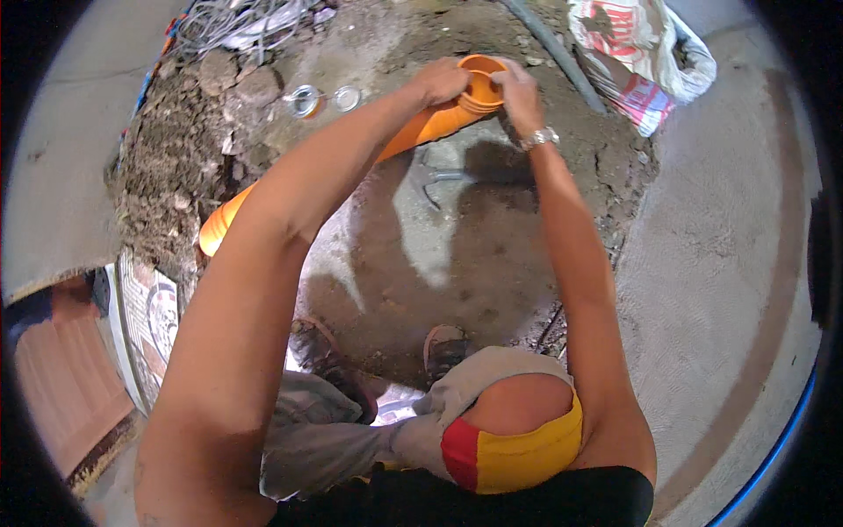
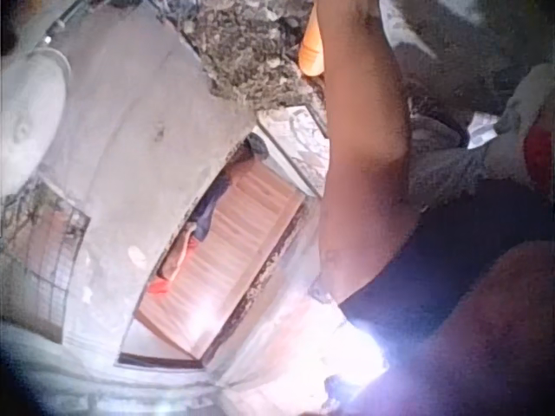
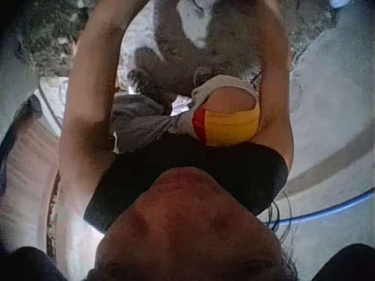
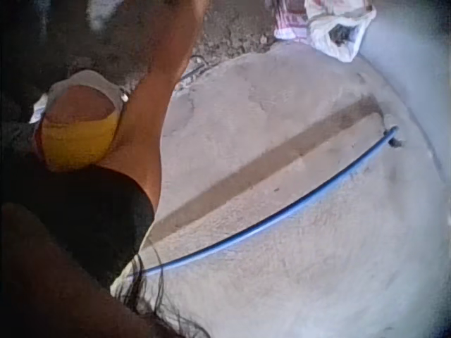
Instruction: Fitting and applying adhesive to orange PVC drainage pipes in a floor cutout during renovation.
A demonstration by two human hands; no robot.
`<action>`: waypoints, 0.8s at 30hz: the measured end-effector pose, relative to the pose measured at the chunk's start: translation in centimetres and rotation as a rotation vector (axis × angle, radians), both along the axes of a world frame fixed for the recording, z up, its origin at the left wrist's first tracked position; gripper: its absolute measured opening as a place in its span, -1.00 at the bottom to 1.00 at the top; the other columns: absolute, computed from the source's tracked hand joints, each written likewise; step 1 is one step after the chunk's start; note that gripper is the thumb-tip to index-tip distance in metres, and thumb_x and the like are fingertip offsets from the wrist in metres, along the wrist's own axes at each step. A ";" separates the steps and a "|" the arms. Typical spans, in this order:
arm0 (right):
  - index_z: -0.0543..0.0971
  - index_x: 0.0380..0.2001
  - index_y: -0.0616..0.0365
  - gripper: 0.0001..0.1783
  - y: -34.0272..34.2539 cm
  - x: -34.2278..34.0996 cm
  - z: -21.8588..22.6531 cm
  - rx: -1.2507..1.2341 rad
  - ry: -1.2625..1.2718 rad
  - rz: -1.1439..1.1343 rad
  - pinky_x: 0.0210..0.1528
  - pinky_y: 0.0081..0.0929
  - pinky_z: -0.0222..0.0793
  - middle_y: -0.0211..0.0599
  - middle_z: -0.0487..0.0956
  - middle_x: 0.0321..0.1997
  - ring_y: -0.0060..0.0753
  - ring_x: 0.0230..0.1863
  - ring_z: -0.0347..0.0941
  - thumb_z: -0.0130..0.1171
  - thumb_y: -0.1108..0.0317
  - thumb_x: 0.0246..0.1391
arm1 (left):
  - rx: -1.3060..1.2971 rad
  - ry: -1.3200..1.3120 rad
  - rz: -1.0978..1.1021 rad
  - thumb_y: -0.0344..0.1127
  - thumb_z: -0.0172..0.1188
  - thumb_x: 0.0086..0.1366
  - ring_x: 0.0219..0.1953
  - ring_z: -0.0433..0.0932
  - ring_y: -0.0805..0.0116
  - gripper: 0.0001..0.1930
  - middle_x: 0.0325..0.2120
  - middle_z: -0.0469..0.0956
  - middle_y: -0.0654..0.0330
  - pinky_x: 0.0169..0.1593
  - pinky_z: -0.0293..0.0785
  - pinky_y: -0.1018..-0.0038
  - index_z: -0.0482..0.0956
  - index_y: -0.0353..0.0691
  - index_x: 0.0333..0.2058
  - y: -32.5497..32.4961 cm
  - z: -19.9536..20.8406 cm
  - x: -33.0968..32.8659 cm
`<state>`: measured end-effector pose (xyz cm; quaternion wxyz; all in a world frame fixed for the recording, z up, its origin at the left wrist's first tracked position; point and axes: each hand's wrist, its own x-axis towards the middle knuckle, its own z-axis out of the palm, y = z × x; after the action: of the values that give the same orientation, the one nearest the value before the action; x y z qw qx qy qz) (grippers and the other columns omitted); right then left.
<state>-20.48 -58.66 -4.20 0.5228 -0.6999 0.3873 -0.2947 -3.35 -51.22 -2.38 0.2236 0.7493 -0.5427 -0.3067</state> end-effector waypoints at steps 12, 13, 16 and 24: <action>0.25 0.39 0.17 -0.31 2.0 -1.3 3.4 -0.239 0.278 0.084 0.41 -0.21 0.22 0.00 0.40 0.37 -0.08 0.38 0.34 0.14 0.26 0.22 | 0.011 -0.148 -0.176 -0.06 0.05 0.32 -0.05 0.67 -0.02 -0.59 -0.14 0.70 -0.06 0.07 0.57 0.16 0.74 -0.25 -0.17 -0.2 0.7 -1.6; 0.22 0.40 0.17 -0.31 2.8 0.5 3.4 -0.249 0.255 0.100 0.42 -0.21 0.21 -0.01 0.38 0.39 -0.07 0.38 0.35 0.09 0.32 0.22 | -0.026 -0.233 -0.241 0.01 0.12 0.27 -0.10 0.68 -0.06 -0.58 -0.19 0.70 -0.09 0.00 0.59 0.13 0.75 -0.23 -0.25 0.2 -1.1 1.4; 0.16 0.42 0.05 -0.31 1.2 -1.5 3.2 -0.213 0.376 0.056 0.38 -0.11 0.25 0.10 0.47 0.27 0.11 0.29 0.42 0.00 0.36 0.22 | -0.169 -0.072 -0.274 0.12 0.22 0.18 -0.21 0.70 -0.03 -0.55 -0.28 0.71 -0.08 -0.13 0.61 0.11 0.74 -0.21 -0.33 -1.5 0.0 -1.1; 0.51 0.13 0.27 -0.49 4.4 2.6 2.0 0.269 -0.154 -0.168 0.20 -0.36 0.44 -0.18 0.63 0.06 -0.29 0.11 0.55 0.06 0.46 0.05 | 0.333 0.311 -0.308 -0.20 0.17 0.17 -0.23 0.67 0.16 -0.67 -0.34 0.70 -0.05 -0.13 0.55 0.21 0.70 -0.28 -0.19 -4.2 -1.0 4.6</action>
<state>-17.83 -54.28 -2.20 0.6133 -0.5641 0.4394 -0.3355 1.23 -55.46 -3.37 0.1287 0.6283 -0.5513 -0.5336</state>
